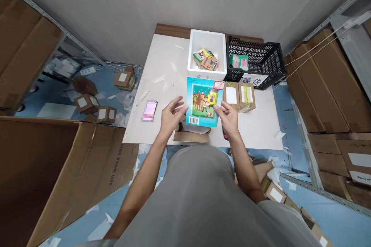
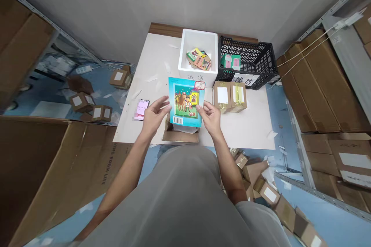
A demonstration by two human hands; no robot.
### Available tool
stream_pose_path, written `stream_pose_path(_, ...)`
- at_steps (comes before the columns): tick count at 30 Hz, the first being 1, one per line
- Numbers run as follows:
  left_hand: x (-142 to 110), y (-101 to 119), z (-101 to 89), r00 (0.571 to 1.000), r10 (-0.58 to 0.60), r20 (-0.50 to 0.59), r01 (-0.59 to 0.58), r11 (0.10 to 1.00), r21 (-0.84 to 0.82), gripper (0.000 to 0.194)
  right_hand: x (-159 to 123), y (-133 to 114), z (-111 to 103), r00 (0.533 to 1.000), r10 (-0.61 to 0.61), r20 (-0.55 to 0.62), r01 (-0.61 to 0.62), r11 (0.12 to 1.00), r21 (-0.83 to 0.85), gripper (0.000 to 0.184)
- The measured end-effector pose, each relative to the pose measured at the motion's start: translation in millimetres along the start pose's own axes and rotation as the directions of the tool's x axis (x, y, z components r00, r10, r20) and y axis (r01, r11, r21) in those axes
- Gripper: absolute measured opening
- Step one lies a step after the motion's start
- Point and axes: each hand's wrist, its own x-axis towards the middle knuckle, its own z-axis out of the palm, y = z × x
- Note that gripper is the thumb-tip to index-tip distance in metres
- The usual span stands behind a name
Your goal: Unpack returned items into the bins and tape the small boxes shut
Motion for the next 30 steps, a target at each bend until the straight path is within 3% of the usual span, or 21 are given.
stream_pose_path(3, 2, 1, -6.5, 0.98, -0.151, 0.132, 0.166, 0.98, -0.11, 0.078, -1, -4, -5, 1.0, 0.018, 0.024, -0.019, 0.998, 0.06, 0.058)
stream_pose_path(6, -1, 3, -3.1, 0.971, -0.186, 0.148, 0.209, 0.964, -0.166, 0.072, 0, -3, -5, 0.999, 0.019, 0.032, -0.022, 0.996, 0.086, 0.058)
stream_pose_path(11, -2, 8, -1.2, 0.98, -0.164, 0.113, 0.183, 0.964, -0.192, 0.065, 8, 8, -8, 0.999, 0.043, 0.006, -0.043, 0.998, 0.038, 0.066)
stream_pose_path(16, -2, 1, 8.2, 0.998, -0.043, -0.04, 0.039, 0.996, -0.085, 0.067, 14, 30, -2, 0.991, -0.005, -0.131, -0.011, 0.992, -0.122, 0.084)
stream_pose_path(19, -7, -10, 25.0, 0.996, 0.04, -0.082, -0.041, 0.999, -0.003, 0.062, 7, 41, 16, 0.998, 0.052, -0.025, -0.054, 0.991, -0.121, 0.087)
stream_pose_path(22, -15, -24, 42.9, 0.991, 0.129, -0.023, -0.128, 0.99, 0.053, 0.051, 1, 44, 34, 0.996, 0.088, 0.027, -0.085, 0.993, -0.087, 0.087)
stream_pose_path(25, -21, -33, 51.9, 0.98, 0.168, 0.103, -0.177, 0.98, 0.087, 0.045, 2, 42, 34, 0.997, 0.071, 0.008, -0.07, 0.996, -0.059, 0.079)
stream_pose_path(28, -16, -35, 44.4, 0.974, 0.138, 0.177, -0.154, 0.985, 0.081, 0.052, 8, 35, 17, 0.998, 0.058, 0.025, -0.057, 0.998, -0.04, 0.072)
stream_pose_path(30, -7, -32, 30.1, 0.987, 0.114, 0.111, -0.125, 0.988, 0.096, 0.062, 10, 28, 2, 0.997, 0.063, 0.033, -0.062, 0.998, -0.017, 0.07)
